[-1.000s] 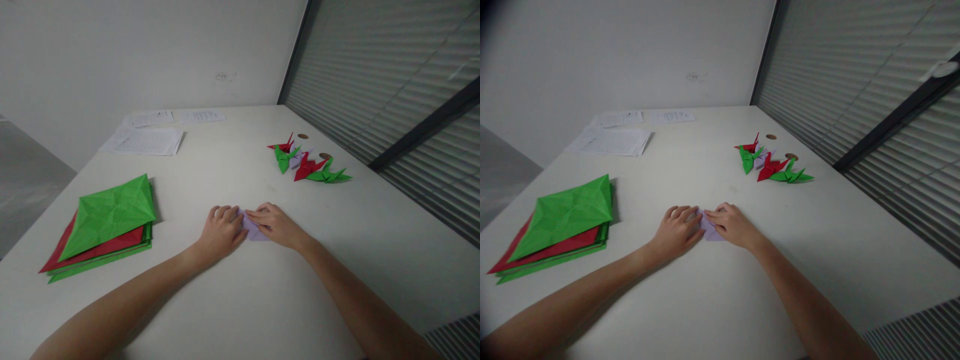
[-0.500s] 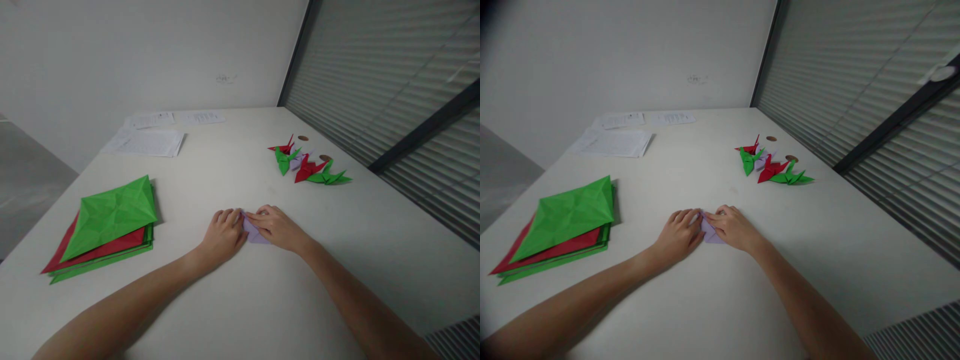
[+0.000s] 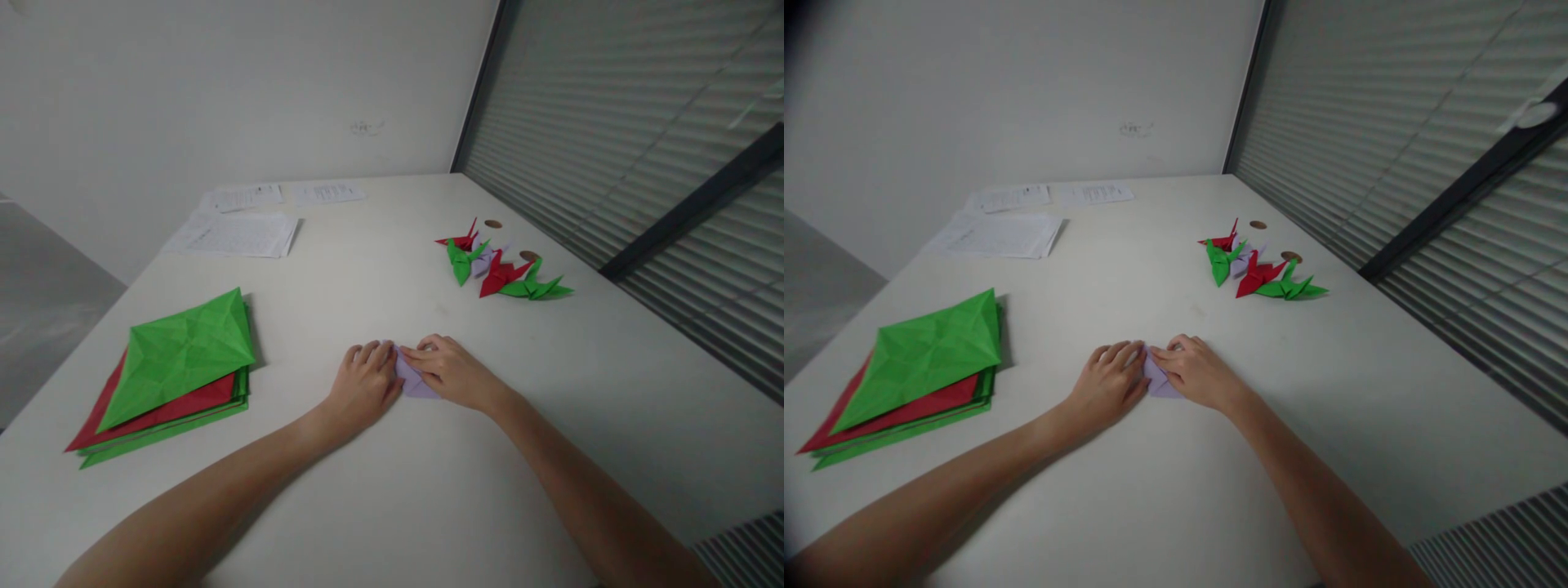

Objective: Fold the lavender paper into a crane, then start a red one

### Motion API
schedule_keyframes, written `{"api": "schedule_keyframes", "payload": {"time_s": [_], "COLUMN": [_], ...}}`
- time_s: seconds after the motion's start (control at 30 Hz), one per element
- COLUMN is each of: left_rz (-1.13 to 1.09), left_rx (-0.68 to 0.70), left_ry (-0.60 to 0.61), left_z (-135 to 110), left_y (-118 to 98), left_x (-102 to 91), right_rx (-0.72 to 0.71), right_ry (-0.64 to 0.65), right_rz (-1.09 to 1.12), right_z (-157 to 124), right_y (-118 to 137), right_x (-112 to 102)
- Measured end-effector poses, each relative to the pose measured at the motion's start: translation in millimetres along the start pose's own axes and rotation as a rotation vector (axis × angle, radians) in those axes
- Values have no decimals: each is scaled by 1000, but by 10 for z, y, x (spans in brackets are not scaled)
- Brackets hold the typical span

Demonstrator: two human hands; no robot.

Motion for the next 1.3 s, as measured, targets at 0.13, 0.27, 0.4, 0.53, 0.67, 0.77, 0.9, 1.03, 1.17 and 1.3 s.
{"api": "schedule_keyframes", "payload": {"time_s": [0.13,0.27,0.4,0.53,0.67,0.77,0.9,1.03,1.17,1.3], "left_rz": [0,-4,-20,-83,-79,-30,7,8,11,17], "left_rx": [-12,-14,-16,70,128,85,33,16,12,14], "left_ry": [-9,6,-50,-47,-78,-92,-50,-35,-39,-50], "left_z": [-3,-7,-4,27,37,28,25,29,28,24], "left_y": [18,25,32,2,-26,-16,-5,-2,3,4], "left_x": [1,17,-24,-17,-4,-11,-7,-3,1,4], "right_rx": [4,-2,1,-8,7,28,43,49,47,53], "right_ry": [25,63,58,63,50,58,73,62,71,71], "right_rz": [-10,-28,-32,-24,-35,-39,10,23,29,42], "right_z": [-5,-27,-34,-31,-33,-34,-33,-27,-21,-20], "right_y": [17,17,14,30,47,60,66,48,25,3], "right_x": [-12,-8,-17,-20,2,28,38,47,72,76]}}
Point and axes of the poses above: each hand's wrist, its own z-axis towards the middle knuckle, its own x-axis out of the palm, y = z × x, the point moved 5 cm from there along z, towards the middle knuckle, and after that the axes turned 13 degrees about x, right-handed, at the moved point
